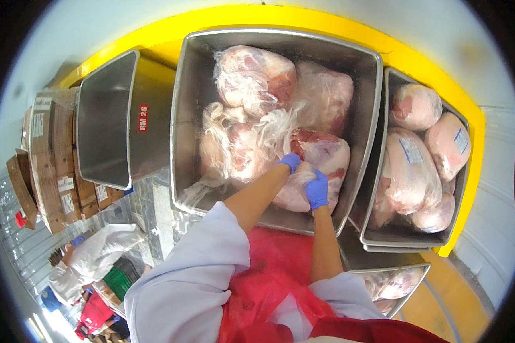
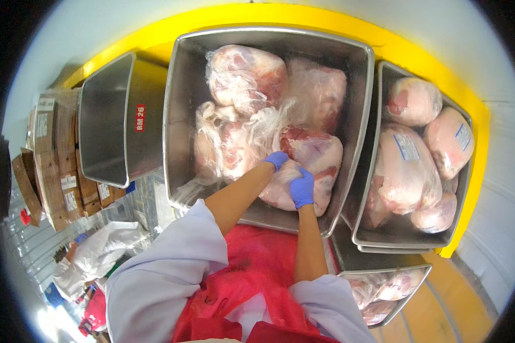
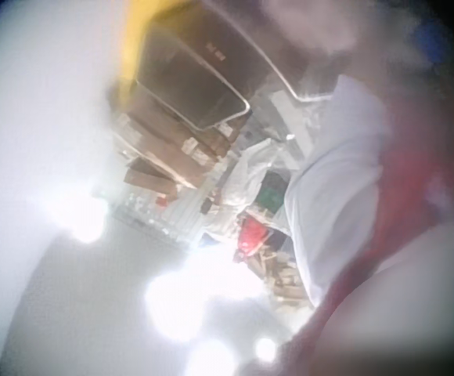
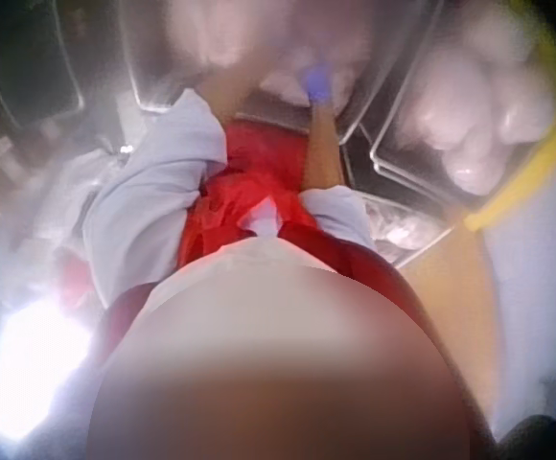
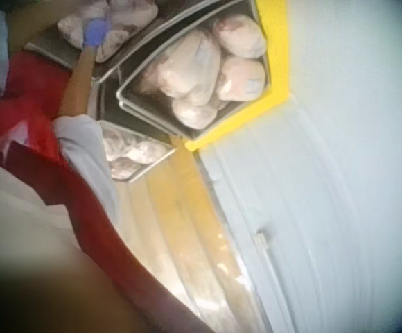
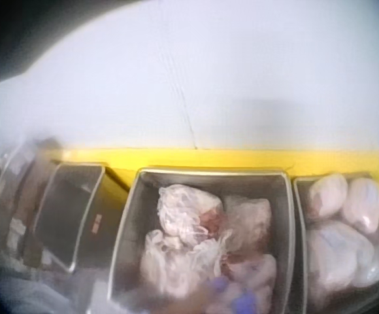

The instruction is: The person unpacks large cuts of raw meat from plastic bags and places them into metal trays. They then use a knife to trim fat and connective tissue from the meat on a wooden cutting board.

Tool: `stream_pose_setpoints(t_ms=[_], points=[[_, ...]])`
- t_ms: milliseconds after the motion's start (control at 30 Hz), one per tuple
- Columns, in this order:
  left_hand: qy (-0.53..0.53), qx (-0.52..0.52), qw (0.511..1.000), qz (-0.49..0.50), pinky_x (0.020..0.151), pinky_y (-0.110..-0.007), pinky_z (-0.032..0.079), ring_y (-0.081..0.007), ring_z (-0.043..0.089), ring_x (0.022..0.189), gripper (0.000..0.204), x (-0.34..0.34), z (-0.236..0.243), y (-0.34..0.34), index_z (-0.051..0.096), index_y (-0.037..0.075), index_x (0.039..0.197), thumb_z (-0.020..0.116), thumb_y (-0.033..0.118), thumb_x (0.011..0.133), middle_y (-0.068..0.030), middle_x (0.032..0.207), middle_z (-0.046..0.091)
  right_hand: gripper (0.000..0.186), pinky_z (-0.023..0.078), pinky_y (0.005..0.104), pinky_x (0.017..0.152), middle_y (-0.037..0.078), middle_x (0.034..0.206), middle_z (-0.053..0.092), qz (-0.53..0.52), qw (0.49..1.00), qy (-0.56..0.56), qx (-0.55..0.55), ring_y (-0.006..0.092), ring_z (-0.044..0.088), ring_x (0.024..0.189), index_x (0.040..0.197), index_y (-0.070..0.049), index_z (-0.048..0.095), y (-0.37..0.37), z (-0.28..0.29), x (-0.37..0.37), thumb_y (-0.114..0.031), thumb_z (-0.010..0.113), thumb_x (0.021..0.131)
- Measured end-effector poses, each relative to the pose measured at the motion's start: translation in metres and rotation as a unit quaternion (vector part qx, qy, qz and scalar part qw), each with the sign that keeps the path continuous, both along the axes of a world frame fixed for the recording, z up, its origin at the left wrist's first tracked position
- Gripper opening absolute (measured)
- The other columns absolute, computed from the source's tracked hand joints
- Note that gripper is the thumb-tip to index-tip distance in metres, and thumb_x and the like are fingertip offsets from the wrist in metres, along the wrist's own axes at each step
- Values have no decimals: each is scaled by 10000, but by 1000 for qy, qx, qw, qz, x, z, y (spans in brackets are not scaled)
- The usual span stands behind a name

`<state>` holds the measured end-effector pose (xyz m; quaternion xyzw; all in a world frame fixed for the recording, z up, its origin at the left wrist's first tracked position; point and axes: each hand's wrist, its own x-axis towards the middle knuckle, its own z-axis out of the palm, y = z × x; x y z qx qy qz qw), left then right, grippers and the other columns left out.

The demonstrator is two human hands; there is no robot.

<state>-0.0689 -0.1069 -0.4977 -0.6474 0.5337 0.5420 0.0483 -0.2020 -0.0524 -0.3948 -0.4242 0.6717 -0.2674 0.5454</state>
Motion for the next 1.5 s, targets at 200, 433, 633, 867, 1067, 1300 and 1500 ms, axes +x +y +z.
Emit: stream_pose_setpoints(t_ms=[200, 433, 633, 867, 1067, 1300, 1500], points=[[132, -95, 986, 31, 705, -395, 523, -297, 651, 773, 278, 17, 96, -6, 679, -8, 842, 559, 242, 814, -162, 829, 673, 347, 477, 331, 839, 177, 1021, 639, -43, 998, 32, -17, 250, 601, 917, 1097, 89, 591, -3, 31, 8, 20, 486, 773], [416, 98, 766, 480, 662, -307, 504, -181, 603, 697, 206, 92, 227, 12, 646, 52, 804, 500, 176, 878, -69, 776, 642, 315, 477, 325, 843, 184, 1010, 637, -12, 996, -78, -47, 245, 605, 945, 1094, 78, 594, 5, 122, 102, -17, 508, 807], [359, 3, 844, 400, 680, -287, 484, -155, 586, 715, 246, 166, 261, 4, 658, 42, 858, 495, 214, 923, -56, 782, 633, 358, 452, 297, 897, 167, 1097, 616, -103, 948, -300, -11, 209, 572, 1024, 1180, 78, 549, 30, 162, 186, 14, 509, 830], [129, -87, 974, 164, 687, -310, 472, -167, 578, 753, 256, 236, 205, -24, 666, 21, 924, 526, 235, 931, -39, 847, 656, 335, 511, 254, 708, 30, 1017, 594, -216, 900, -378, 2, 157, 599, 834, 1241, -69, 487, 48, 46, 296, -284, 406, 996], [78, -229, 940, 240, 791, -312, 473, -165, 575, 853, 308, 325, 182, -21, 647, 2, 998, 513, 275, 949, -75, 925, 652, 362, 433, 281, 827, 80, 1091, 522, -74, 925, -360, 99, 185, 510, 966, 1250, -40, 422, 21, 9, 354, -233, 451, 944], [-16, -449, 708, 545, 864, -297, 458, -163, 567, 945, 257, 281, 194, 58, 569, -36, 1104, 577, 150, 927, -110, 1028, 614, 216, 448, 323, 675, 65, 860, 536, 114, 899, -347, 242, 180, 521, 763, 1026, -97, 500, -128, 52, 367, -258, 502, 883], [-188, -338, 815, 432, 864, -439, 467, -375, 581, 994, 637, 191, 135, 120, 560, -37, 1119, 822, 297, 645, -241, 1070, 602, 115, 477, 350, 602, 52, 705, 548, 293, 870, -263, 299, 168, 528, 644, 899, -156, 566, -162, 102, 353, -236, 484, 887]])
